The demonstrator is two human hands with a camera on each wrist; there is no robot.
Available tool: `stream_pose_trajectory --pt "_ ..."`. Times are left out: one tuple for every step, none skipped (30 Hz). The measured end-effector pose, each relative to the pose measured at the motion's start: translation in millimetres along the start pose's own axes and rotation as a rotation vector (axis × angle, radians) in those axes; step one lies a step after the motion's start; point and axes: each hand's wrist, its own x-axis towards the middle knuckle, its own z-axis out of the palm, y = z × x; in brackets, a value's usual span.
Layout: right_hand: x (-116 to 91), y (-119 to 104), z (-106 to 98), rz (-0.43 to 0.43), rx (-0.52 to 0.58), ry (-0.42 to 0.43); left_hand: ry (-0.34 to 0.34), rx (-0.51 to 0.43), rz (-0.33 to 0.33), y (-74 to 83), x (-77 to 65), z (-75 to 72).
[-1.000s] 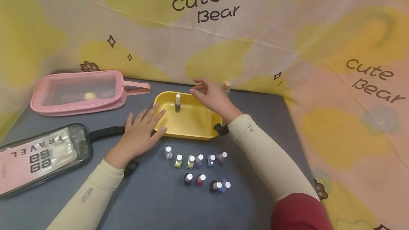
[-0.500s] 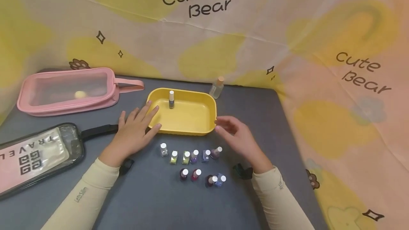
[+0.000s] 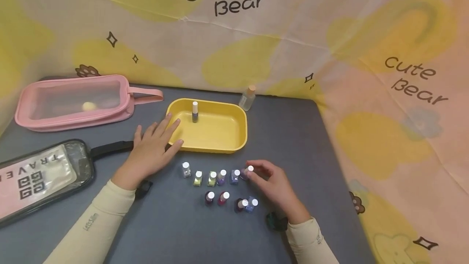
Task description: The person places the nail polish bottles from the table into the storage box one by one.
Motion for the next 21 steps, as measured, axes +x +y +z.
stream_pose_trajectory --pt "-0.1 0.4 1.1 -0.013 0.004 0.003 -0.001 -0.001 0.000 0.5 -0.2 -0.9" --pt "0.3 1.1 2.0 -0.026 0.007 0.005 -0.001 -0.002 -0.001 0.6 -0.3 -1.4" --pt "0.8 1.4 2.7 -0.037 0.008 0.009 -0.001 -0.002 0.000 0.7 -0.3 -1.7" --pt "0.9 0.5 3.2 -0.040 0.004 0.015 -0.001 -0.003 0.000 0.8 -0.3 -1.8" --pt "1.3 0.0 3.2 -0.040 -0.003 0.022 0.000 -0.003 0.002 0.8 -0.1 -1.8" --pt "1.7 -1.1 2.8 -0.035 -0.015 0.029 -0.001 -0.003 0.003 0.8 0.2 -1.6" --pt "2.5 -3.1 2.2 -0.029 -0.026 0.036 0.002 -0.004 0.004 0.8 0.4 -1.9" --pt "3.8 -4.9 0.8 -0.024 -0.037 0.042 0.003 -0.003 0.005 0.4 0.7 -1.6" --pt "4.9 -8.0 -1.1 -0.020 -0.048 0.046 0.003 -0.001 0.007 0.2 1.0 -1.4" --pt "6.0 -11.5 -3.5 -0.016 -0.061 0.047 0.003 0.000 0.008 -0.1 1.5 -1.1" --pt "7.5 -15.0 -6.5 -0.012 -0.072 0.050 0.002 0.002 0.009 -0.6 2.0 -0.6" --pt "9.1 -19.7 -9.8 -0.011 -0.082 0.052 0.002 0.002 0.009 -0.7 2.5 -0.2" --pt "11.5 -24.8 -13.3 -0.010 -0.086 0.056 0.000 0.004 0.009 -0.7 2.8 0.1" --pt "14.9 -30.0 -16.8 -0.010 -0.080 0.058 -0.003 0.006 0.007 -1.1 3.0 0.6" --pt "19.2 -35.7 -20.1 -0.011 -0.077 0.060 -0.006 0.005 0.005 -1.1 3.1 0.7" --pt "24.6 -42.0 -23.0 -0.012 -0.077 0.062 -0.007 0.003 0.004 -1.3 3.2 0.8" --pt "31.0 -48.8 -25.2 -0.019 -0.076 0.063 -0.007 0.002 0.003 -1.4 3.2 0.7" --pt "38.4 -56.3 -26.7 -0.026 -0.084 0.060 -0.008 0.001 0.001 -1.4 3.0 0.6" --pt "47.3 -63.7 -27.4 -0.035 -0.094 0.057 -0.008 0.001 -0.001 -1.7 2.8 0.5" --pt "57.6 -70.7 -27.1 -0.053 -0.110 0.049 -0.008 0.000 -0.002 -1.8 2.5 0.2" --pt "68.7 -77.8 -25.9 -0.077 -0.132 0.039 -0.008 -0.003 -0.003 -2.0 2.3 0.0"
